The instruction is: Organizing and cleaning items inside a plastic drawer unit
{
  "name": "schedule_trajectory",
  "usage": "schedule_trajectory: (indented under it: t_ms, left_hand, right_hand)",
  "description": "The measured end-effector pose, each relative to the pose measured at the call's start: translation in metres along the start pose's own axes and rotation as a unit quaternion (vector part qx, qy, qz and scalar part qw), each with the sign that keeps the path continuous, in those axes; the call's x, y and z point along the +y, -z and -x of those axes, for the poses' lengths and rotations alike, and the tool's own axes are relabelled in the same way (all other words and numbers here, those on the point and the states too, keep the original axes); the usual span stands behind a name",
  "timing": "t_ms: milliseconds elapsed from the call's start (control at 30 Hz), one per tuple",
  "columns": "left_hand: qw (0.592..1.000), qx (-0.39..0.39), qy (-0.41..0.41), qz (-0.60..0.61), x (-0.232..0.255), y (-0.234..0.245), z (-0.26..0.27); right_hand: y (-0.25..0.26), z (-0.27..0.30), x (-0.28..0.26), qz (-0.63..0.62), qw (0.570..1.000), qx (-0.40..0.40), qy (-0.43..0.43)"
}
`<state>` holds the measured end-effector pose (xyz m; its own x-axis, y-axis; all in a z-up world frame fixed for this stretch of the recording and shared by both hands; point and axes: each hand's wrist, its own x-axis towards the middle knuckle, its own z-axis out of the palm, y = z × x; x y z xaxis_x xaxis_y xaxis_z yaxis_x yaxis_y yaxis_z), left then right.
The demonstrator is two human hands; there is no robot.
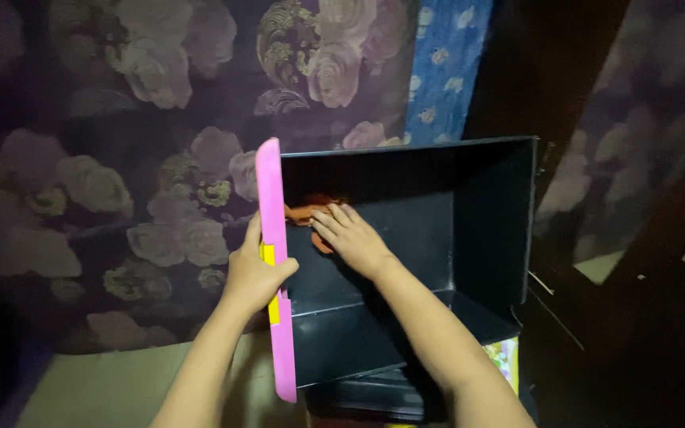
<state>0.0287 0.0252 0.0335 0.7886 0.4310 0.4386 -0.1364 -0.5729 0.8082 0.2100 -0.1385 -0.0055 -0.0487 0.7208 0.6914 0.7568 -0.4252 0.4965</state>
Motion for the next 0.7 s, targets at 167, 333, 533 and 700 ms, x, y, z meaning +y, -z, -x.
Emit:
schedule_trajectory:
  t_ms: [167, 333, 533, 700]
  left_hand:
    - [0.999, -0.020, 0.022, -0.023, 0.007, 0.014, 0.005]
    - [0.999, -0.035, 0.021, -0.035, 0.004, 0.013, 0.010]
    - [0.998, -0.010, -0.066, -0.013, 0.000, 0.008, 0.009]
    - [1.000, -0.023, -0.006, -0.019, 0.005, 0.008, 0.005]
  right_hand:
    - [-0.009, 0.006, 0.044, 0.006, 0.994, -0.081, -0.072]
    - [-0.012, 0.062, 0.110, 0.084, 0.958, -0.121, -0.247]
    - [-0.003, 0.126, 0.108, 0.276, 0.918, -0.120, -0.260]
    - [-0.034, 0.168, 0.066, 0.248, 0.881, -0.254, -0.313]
